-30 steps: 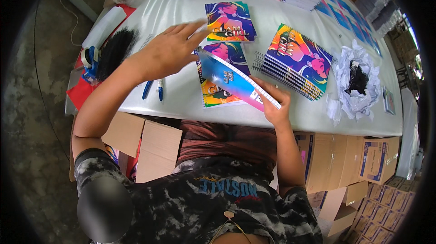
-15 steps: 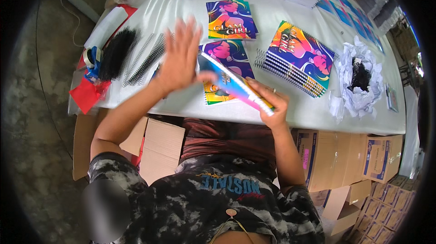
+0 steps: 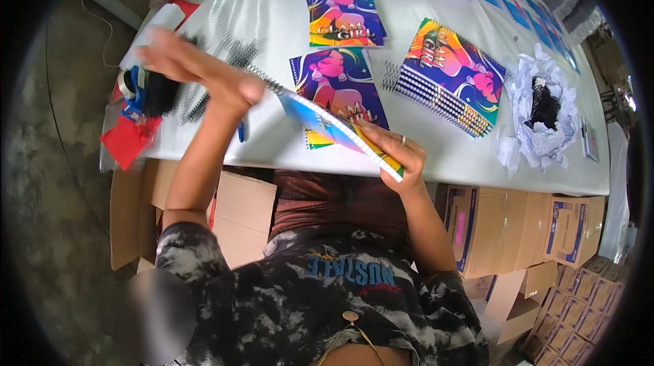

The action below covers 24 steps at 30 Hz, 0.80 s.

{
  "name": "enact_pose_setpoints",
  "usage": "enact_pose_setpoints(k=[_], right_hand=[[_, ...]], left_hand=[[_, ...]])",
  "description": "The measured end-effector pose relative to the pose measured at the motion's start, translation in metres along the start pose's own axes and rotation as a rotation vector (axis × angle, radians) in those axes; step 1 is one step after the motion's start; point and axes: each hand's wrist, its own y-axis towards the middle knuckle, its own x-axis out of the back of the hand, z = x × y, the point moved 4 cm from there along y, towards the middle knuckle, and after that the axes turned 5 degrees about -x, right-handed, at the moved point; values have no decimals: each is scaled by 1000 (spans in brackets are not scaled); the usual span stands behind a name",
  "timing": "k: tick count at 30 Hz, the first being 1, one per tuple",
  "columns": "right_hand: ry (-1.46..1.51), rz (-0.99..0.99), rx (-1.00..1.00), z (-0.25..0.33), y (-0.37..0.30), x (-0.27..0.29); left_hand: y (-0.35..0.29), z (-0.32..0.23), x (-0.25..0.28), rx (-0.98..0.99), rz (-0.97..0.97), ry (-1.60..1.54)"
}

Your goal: The person repeatedly picks up a spiral notebook and a metal coil, inserts the coil through the punched holes, and bends the ends to secure it. The person stacks the finished notebooks on the table. The process is repeated for multiple notebooks.

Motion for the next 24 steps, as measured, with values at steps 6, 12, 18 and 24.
enact_pose_setpoints(k=[6,12,18,24], right_hand=[[-51,-38,34,-3,0,6],[-64,46,46,3,0,0],[-48,35,37,8,-1,0],[-70,-4,-4,5,-6,1]], left_hand=[[-39,-82,-7,11,207,-35],[-89,-49,-21,251,258,-121],[1,-35,8,39,-132,113],[-19,-119,8,-220,267,-381]])
